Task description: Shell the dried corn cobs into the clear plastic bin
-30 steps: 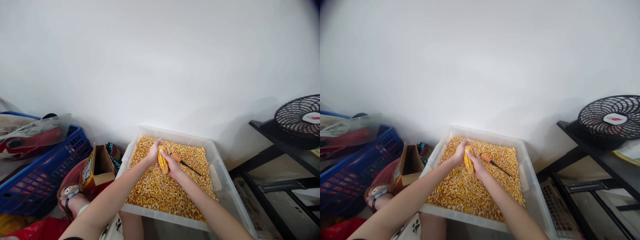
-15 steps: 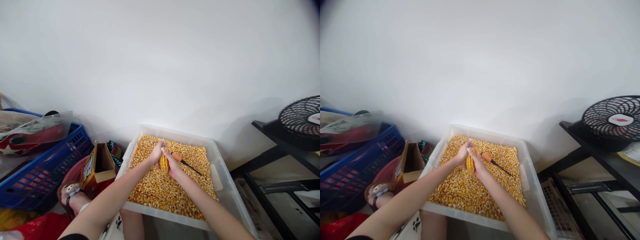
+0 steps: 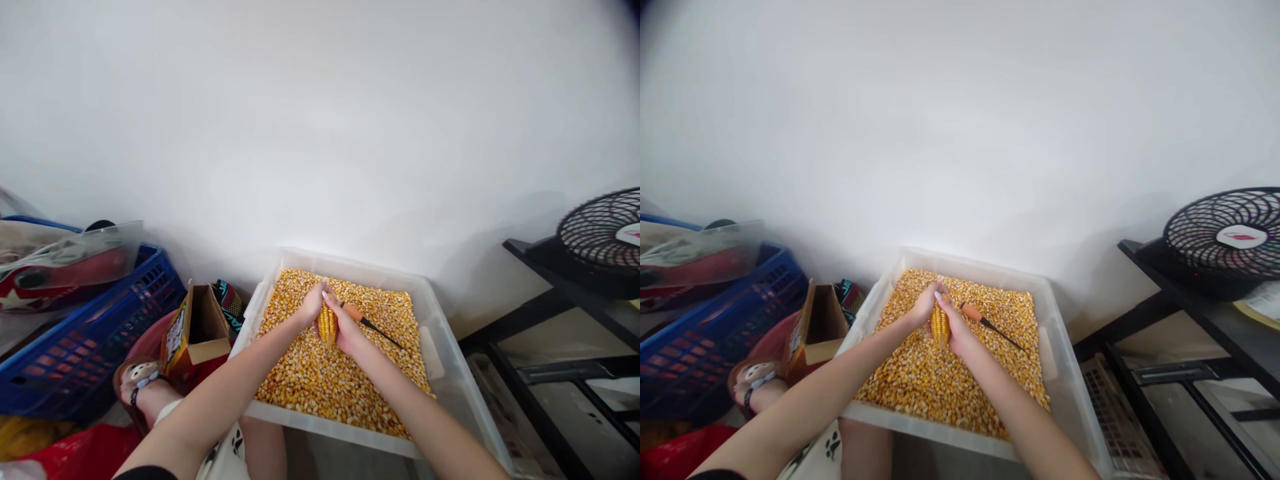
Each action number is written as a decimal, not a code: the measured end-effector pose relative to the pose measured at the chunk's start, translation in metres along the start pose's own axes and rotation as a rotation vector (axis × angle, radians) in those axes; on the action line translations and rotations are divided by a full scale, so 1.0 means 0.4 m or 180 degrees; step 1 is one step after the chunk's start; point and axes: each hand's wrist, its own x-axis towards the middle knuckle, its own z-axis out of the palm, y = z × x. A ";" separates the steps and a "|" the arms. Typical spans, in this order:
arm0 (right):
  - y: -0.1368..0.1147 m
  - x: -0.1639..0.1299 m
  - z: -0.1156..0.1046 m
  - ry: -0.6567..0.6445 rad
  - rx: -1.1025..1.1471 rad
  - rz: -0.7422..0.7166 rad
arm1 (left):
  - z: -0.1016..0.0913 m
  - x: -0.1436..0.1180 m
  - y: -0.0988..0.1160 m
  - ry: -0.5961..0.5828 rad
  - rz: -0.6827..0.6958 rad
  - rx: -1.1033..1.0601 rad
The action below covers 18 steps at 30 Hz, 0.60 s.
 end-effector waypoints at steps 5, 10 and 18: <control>-0.007 -0.003 -0.005 -0.0121 -0.0021 0.0055 | -0.013 0.014 -0.011 -0.0270 0.0011 -0.0194; -0.013 -0.001 -0.012 -0.0159 -0.0022 0.0111 | -0.022 0.019 -0.001 -0.0141 -0.0341 -0.0300; 0.001 0.003 -0.015 -0.0215 -0.0256 -0.0137 | -0.027 0.029 -0.010 -0.0300 -0.0261 -0.0713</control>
